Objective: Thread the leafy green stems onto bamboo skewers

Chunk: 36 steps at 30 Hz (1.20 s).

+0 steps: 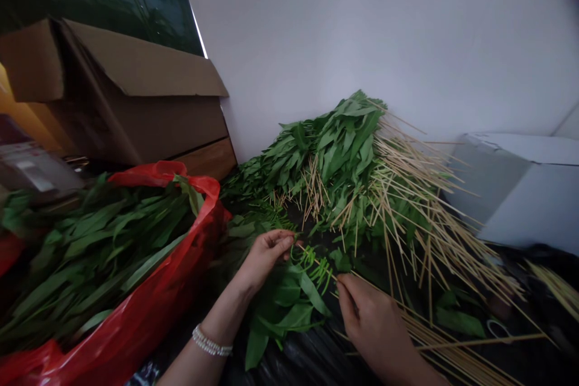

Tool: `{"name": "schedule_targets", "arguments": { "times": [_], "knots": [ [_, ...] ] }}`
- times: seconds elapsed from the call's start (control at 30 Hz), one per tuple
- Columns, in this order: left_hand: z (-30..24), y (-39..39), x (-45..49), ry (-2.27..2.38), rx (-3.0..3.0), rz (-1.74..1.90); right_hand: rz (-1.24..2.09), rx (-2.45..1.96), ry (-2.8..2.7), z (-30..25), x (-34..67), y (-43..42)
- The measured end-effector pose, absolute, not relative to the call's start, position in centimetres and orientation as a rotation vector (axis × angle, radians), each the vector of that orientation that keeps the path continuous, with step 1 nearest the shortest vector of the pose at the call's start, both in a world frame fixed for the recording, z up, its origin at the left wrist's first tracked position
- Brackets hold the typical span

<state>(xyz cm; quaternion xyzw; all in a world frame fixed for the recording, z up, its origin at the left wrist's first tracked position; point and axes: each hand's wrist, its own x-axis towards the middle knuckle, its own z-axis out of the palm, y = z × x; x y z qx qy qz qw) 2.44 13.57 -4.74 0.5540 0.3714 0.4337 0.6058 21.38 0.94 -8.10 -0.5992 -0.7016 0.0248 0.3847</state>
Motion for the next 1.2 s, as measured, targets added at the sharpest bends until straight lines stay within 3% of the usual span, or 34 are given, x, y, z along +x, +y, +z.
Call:
{"name": "schedule_targets", "arguments": {
  "times": [1.2],
  "knots": [
    [-4.86, 12.93, 2.85, 0.95, 1.32, 0.927, 0.01, -1.528, -1.819, -8.12, 21.32, 1.0]
  ]
}}
